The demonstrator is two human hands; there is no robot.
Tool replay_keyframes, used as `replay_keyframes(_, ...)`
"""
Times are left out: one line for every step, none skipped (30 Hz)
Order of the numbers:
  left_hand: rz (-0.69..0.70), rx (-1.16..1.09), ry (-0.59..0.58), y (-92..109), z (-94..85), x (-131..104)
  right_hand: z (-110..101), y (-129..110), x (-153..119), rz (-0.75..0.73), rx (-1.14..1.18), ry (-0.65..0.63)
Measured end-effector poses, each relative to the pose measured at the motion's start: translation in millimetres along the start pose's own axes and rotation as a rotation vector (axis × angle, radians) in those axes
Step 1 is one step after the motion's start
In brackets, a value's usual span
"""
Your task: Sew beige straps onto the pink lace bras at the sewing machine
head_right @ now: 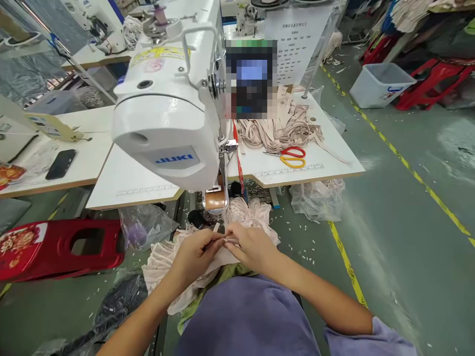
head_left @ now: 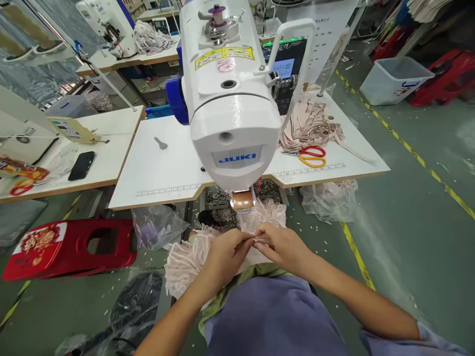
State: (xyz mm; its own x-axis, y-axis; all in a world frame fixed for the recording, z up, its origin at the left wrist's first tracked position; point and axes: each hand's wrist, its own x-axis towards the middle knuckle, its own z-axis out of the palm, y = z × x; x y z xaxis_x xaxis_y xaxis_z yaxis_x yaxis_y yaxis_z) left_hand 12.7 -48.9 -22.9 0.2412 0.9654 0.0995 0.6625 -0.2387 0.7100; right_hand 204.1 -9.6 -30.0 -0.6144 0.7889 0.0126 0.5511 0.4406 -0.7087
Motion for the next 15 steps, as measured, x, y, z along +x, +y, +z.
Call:
replay_keyframes(0.002, 0.000, 0.008, -0.7, 1.4, 0.2, -1.4, -0.5, 1.1, 0.025, -0.003, -0.027)
replay_keyframes(0.003, 0.003, 0.020, -1.2, 2.7, 0.6, -3.1, -0.9, 2.2, 0.050, 0.007, -0.057)
replay_keyframes(0.004, 0.011, 0.031, -1.5, 4.1, 1.0, -4.8, -1.3, 3.5, 0.068, 0.024, -0.081)
replay_keyframes(0.003, 0.023, 0.042, -1.6, 5.5, 1.5, -6.3, -1.6, 4.7, 0.076, 0.042, -0.097)
replay_keyframes(0.000, 0.037, 0.053, -1.8, 6.8, 2.0, -7.5, -1.6, 5.8, 0.071, 0.056, -0.102)
replay_keyframes(-0.005, 0.049, 0.065, -2.1, 8.1, 2.5, -8.4, -1.4, 6.9, 0.059, 0.065, -0.097)
replay_keyframes(-0.009, 0.060, 0.078, -2.6, 9.2, 2.9, -9.0, -1.0, 7.8, 0.045, 0.069, -0.085)
replay_keyframes(-0.006, 0.071, 0.088, -3.3, 10.3, 3.2, -9.5, -0.4, 8.7, 0.033, 0.072, -0.072)
replay_keyframes(0.009, 0.087, 0.098, -4.1, 11.2, 3.4, -9.9, 0.2, 9.4, 0.027, 0.079, -0.061)
replay_keyframes(0.039, 0.114, 0.103, -5.1, 12.0, 3.4, -10.3, 0.8, 10.2, 0.023, 0.094, -0.057)
replay_keyframes(0.081, 0.154, 0.107, -6.1, 12.6, 3.1, -10.8, 1.4, 10.9, 0.020, 0.117, -0.056)
replay_keyframes(0.130, 0.201, 0.109, -7.1, 13.1, 2.7, -11.3, 2.0, 11.6, 0.015, 0.148, -0.058)
replay_keyframes(0.174, 0.247, 0.106, -8.0, 13.2, 2.2, -11.8, 2.6, 12.4, 0.012, 0.185, -0.058)
replay_keyframes(0.206, 0.281, 0.100, -8.7, 12.9, 1.8, -12.1, 3.4, 13.1, 0.012, 0.228, -0.056)
replay_keyframes(0.223, 0.295, 0.090, -9.3, 12.0, 1.5, -12.4, 4.7, 13.8, 0.018, 0.277, -0.049)
